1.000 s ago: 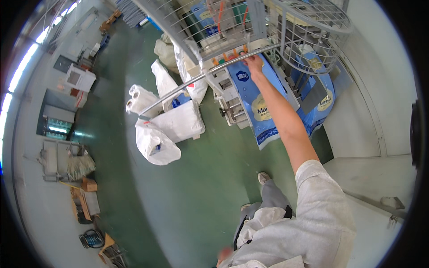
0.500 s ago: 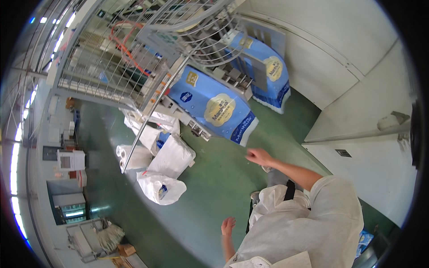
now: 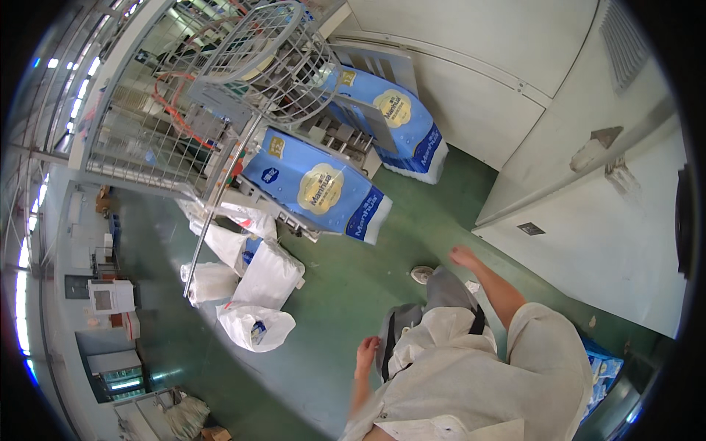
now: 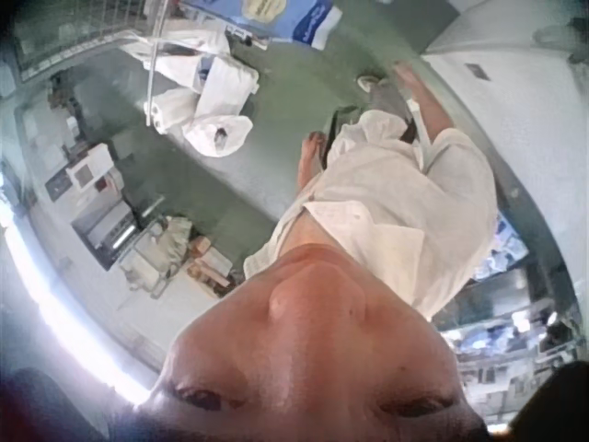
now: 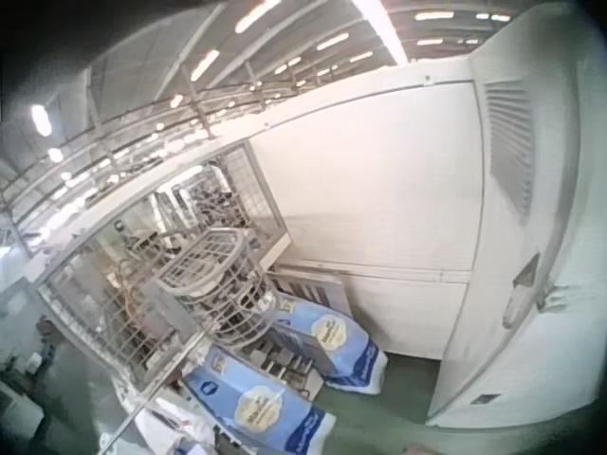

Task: The person organizes packages of toilet paper on a metal table, removes individual rolls from bags to place them on a conveyor belt, and refills bags from a large sack.

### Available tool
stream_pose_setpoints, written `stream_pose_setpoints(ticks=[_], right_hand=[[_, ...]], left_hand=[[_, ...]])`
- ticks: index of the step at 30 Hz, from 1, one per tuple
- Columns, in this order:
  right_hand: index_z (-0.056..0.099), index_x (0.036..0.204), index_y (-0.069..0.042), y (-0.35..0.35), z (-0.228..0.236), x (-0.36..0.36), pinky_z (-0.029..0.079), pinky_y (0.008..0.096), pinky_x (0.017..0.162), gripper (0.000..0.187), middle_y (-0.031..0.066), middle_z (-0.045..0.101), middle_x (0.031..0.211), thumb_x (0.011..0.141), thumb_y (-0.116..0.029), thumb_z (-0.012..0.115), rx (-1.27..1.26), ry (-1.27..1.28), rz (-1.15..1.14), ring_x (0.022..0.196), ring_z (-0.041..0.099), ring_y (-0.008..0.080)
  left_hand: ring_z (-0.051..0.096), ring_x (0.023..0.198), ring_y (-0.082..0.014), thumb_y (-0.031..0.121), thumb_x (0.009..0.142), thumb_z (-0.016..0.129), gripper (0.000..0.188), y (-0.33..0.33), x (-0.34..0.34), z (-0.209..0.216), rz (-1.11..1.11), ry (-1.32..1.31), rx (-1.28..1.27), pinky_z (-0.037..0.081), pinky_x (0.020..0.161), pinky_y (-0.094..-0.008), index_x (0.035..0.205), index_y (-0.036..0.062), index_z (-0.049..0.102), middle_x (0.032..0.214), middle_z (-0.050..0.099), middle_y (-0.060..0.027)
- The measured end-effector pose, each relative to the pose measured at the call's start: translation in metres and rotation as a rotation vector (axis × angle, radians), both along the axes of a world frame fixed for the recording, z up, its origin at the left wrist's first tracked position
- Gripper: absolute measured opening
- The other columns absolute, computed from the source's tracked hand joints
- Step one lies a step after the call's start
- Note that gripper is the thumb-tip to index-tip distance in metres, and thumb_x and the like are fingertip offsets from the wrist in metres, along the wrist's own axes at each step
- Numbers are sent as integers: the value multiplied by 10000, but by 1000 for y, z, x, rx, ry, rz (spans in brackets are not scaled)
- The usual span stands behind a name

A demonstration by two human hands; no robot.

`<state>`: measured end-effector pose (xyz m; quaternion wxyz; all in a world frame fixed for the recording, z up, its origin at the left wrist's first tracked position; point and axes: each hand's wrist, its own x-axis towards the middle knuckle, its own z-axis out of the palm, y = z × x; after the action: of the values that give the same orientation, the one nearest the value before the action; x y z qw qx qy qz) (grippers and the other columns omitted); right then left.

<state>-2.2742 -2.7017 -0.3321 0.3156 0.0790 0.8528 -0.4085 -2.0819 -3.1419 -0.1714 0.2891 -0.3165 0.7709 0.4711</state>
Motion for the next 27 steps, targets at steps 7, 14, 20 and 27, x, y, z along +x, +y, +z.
stream_pose_setpoints(ticks=[7, 14, 20, 27], right_hand=[[636, 1093, -55, -98, 213, 12, 495, 224, 684, 201, -3, 637, 831, 1007, -236, 625, -840, 142, -401, 746, 604, 87], [659, 903, -88, 69, 74, 362, 510, 305, 602, 155, 54, 669, 716, 937, -232, 614, -87, -162, -567, 664, 640, 147], [659, 959, -89, 129, 61, 615, 472, 337, 438, 99, 126, 679, 736, 907, -150, 602, -49, -670, -1200, 513, 609, 214], [623, 974, -20, 133, 90, 656, 484, 286, 429, 192, 119, 669, 696, 931, -207, 630, -469, -229, -1421, 540, 635, 164]], left_hand=[[687, 950, -178, 354, 976, 604, 380, -42, 1, -30, -227, 91, 129, 543, 794, -319, 1171, 37, 676, 1019, 736, -91], [711, 898, -299, 377, 939, 628, 399, -31, 34, -91, -630, 23, -161, 557, 803, -405, 1126, 27, 673, 1025, 729, -163], [712, 853, -241, 384, 944, 617, 408, 38, 123, -86, -294, 4, 311, 566, 750, -381, 1175, 50, 656, 1006, 741, -111], [675, 790, -138, 352, 931, 612, 296, 120, 158, -118, -909, -314, 49, 542, 670, -303, 1093, 118, 694, 982, 738, -54]])
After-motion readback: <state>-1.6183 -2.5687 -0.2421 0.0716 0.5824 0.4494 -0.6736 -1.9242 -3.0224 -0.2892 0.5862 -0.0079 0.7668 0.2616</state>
